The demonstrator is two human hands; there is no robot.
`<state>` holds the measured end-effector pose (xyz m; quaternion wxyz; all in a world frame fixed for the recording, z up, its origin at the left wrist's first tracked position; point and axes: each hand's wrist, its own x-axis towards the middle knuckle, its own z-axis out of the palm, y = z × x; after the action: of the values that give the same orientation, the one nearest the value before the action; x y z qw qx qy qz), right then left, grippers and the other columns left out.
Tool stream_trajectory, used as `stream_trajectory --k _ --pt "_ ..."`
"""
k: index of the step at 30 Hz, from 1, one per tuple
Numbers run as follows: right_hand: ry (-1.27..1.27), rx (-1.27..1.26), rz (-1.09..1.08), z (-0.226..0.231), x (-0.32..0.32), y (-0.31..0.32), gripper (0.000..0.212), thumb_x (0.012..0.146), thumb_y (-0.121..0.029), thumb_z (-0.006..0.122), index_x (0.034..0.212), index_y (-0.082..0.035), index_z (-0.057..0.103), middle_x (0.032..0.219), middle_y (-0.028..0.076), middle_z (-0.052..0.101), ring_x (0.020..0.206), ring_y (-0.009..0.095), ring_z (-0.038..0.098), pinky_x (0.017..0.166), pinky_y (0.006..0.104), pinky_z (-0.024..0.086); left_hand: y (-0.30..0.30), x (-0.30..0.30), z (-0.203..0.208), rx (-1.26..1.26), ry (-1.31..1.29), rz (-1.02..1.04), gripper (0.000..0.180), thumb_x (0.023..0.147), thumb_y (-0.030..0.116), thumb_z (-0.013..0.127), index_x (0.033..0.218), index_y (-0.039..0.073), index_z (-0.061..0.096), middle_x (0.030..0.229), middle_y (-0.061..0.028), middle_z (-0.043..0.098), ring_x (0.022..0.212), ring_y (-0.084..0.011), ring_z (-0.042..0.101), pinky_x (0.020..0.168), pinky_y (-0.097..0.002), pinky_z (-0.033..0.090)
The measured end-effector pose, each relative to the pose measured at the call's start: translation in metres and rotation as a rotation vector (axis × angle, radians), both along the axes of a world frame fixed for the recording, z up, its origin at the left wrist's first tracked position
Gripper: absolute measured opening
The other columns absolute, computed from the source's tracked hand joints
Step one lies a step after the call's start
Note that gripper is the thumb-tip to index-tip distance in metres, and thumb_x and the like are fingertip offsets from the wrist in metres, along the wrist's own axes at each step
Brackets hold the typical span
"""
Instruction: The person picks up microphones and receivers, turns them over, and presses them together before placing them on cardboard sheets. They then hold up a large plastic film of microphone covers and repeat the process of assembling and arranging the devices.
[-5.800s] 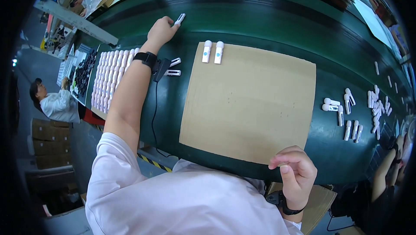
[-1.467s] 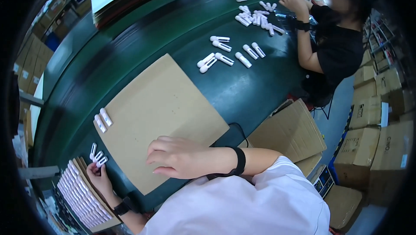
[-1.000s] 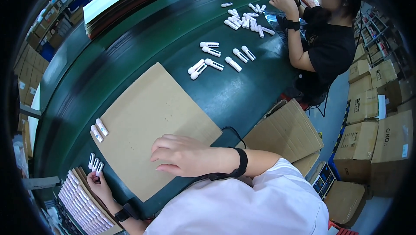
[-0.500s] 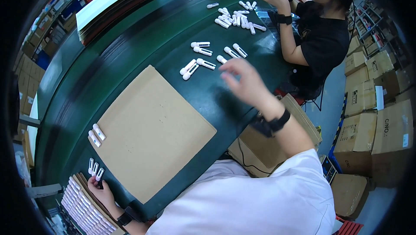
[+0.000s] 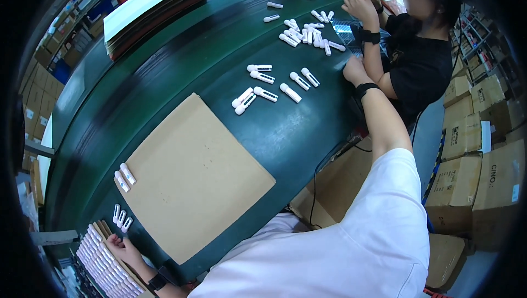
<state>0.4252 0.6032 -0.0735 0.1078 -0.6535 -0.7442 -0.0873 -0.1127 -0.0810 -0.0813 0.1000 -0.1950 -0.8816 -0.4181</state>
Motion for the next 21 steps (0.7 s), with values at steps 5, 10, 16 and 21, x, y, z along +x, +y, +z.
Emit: stream_trajectory --k 5,10,16,21 --pt "-0.088 -0.187 -0.237 0.016 -0.027 0.006 0.035 0.086 -0.005 0.047 0.119 0.006 0.054 0.122 0.028 0.054 0.120 0.043 0.047 0.103 0.0431 0.037 -0.033 0.000 0.014 0.143 0.249 0.134 0.025 0.081 -0.002 0.052 0.105 0.002 0.051 0.098 -0.0066 0.050 0.087 -0.0172 0.050 0.077 -0.0259 0.043" --pt "-0.162 -0.316 -0.195 0.012 0.000 0.031 0.029 0.086 -0.006 0.048 0.111 0.002 0.061 0.120 0.027 0.056 0.114 0.041 0.053 0.097 0.0437 0.043 -0.003 0.049 0.075 0.223 0.395 0.186 0.014 0.085 -0.004 0.051 0.098 0.001 0.051 0.101 -0.0093 0.052 0.093 -0.0184 0.052 0.086 -0.0273 0.043" --pt "-0.136 -0.201 -0.060 0.008 0.003 0.026 0.023 0.085 -0.006 0.047 0.095 0.001 0.066 0.109 0.025 0.062 0.103 0.040 0.060 0.087 0.0441 0.049 0.035 0.094 0.130 0.132 0.670 0.128 0.017 0.084 0.006 0.064 0.096 -0.003 0.055 0.088 -0.0119 0.056 0.081 -0.0239 0.053 0.081 -0.0351 0.045" --pt "-0.200 -0.044 -0.045 0.009 0.018 0.027 0.020 0.084 -0.006 0.048 0.089 0.003 0.065 0.093 0.024 0.065 0.090 0.042 0.063 0.082 0.0462 0.050 0.068 0.113 0.148 0.305 0.656 -0.048 0.012 0.085 0.002 0.062 0.092 -0.004 0.055 0.088 -0.0118 0.056 0.081 -0.0229 0.054 0.079 -0.0340 0.046"
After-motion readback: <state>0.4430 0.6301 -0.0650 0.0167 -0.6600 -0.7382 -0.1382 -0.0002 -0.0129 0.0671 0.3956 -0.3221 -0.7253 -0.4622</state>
